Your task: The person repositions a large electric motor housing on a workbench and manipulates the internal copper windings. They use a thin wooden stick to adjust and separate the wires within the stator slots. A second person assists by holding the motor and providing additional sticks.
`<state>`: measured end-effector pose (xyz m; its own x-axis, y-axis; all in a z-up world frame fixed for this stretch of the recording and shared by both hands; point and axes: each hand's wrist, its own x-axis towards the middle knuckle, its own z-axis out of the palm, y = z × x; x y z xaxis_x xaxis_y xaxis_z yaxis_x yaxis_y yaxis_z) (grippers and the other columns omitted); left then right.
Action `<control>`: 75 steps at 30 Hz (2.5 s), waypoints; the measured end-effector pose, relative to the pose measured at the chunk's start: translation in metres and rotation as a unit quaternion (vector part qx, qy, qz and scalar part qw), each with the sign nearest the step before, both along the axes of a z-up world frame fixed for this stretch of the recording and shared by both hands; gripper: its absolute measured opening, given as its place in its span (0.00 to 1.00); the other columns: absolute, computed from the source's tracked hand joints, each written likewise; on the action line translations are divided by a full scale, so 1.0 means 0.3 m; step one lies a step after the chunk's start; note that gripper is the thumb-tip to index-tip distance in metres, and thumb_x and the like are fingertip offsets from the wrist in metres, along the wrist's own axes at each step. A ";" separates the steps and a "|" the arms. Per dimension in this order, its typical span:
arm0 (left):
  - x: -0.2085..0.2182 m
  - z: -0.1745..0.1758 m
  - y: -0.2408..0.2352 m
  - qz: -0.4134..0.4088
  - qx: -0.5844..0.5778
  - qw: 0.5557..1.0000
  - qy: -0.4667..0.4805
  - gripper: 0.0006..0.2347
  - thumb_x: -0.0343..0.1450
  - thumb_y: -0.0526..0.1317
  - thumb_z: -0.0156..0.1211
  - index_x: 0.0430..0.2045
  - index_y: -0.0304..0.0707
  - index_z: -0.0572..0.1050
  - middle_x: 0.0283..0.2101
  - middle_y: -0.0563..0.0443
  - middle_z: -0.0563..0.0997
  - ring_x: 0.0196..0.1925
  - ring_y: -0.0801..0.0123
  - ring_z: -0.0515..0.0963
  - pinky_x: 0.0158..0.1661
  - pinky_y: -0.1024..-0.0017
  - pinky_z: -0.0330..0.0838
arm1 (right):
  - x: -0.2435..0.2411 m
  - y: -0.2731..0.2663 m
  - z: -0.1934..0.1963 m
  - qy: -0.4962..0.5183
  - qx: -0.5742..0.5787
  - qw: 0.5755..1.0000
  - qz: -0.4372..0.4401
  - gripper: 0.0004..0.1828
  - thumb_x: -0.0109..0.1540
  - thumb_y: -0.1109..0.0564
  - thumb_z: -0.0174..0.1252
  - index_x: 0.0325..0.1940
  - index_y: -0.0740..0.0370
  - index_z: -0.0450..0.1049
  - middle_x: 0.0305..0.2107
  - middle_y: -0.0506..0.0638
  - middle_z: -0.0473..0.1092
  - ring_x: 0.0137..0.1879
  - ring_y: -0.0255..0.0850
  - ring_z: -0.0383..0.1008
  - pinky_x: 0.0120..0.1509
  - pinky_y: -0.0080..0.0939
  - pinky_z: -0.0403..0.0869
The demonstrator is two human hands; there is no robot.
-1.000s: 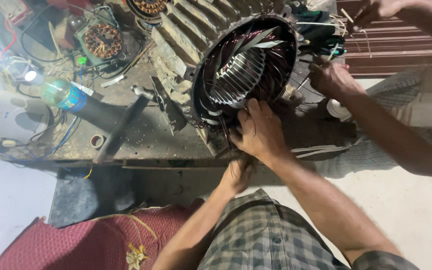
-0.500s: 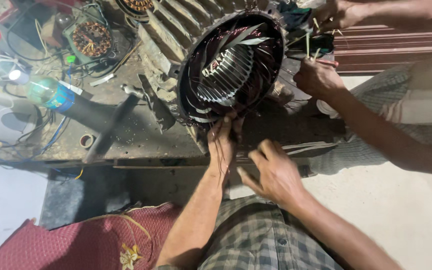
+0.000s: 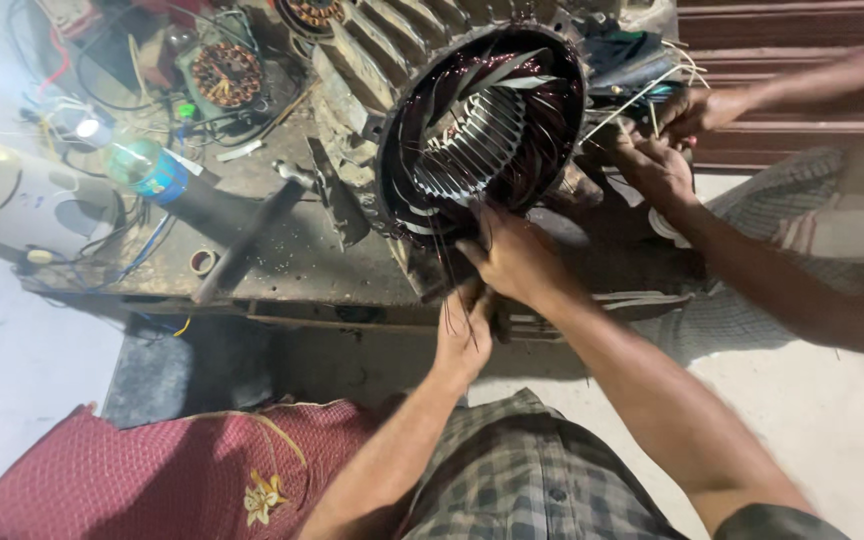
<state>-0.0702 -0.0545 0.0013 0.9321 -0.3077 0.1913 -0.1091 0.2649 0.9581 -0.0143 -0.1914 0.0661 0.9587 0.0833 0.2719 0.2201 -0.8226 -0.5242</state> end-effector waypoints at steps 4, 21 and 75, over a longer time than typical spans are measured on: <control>-0.105 -0.068 -0.027 -0.027 -0.033 0.983 0.181 0.06 0.78 0.34 0.48 0.37 0.29 0.72 0.22 0.47 0.74 0.21 0.71 0.73 0.24 0.72 0.68 | 0.087 0.057 -0.008 0.036 -0.118 0.992 -0.004 0.14 0.63 0.53 0.54 0.48 0.63 0.74 0.30 0.62 0.76 0.37 0.61 0.78 0.43 0.59 0.75; 0.239 -0.053 -0.011 0.047 -0.094 0.963 0.250 0.13 0.80 0.42 0.50 0.33 0.33 0.78 0.22 0.53 0.73 0.18 0.75 0.66 0.17 0.76 0.57 | -0.266 -0.021 -0.066 0.053 0.010 0.997 -0.046 0.12 0.64 0.54 0.54 0.44 0.60 0.79 0.27 0.59 0.78 0.32 0.53 0.80 0.39 0.53 0.76; -0.014 -0.238 0.145 -0.116 0.036 0.966 0.230 0.10 0.74 0.42 0.63 0.38 0.32 0.78 0.28 0.58 0.78 0.29 0.80 0.73 0.31 0.77 0.67 | 0.425 0.009 -0.076 -0.027 0.106 0.993 -0.047 0.15 0.59 0.55 0.68 0.47 0.62 0.78 0.37 0.58 0.78 0.43 0.51 0.80 0.46 0.48 0.75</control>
<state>-0.0743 -0.0111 -0.0702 0.8180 -0.5150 -0.2563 0.3861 0.1612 0.9082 0.1132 -0.1888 0.0432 0.9429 -0.0703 0.3255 0.1803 -0.7140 -0.6765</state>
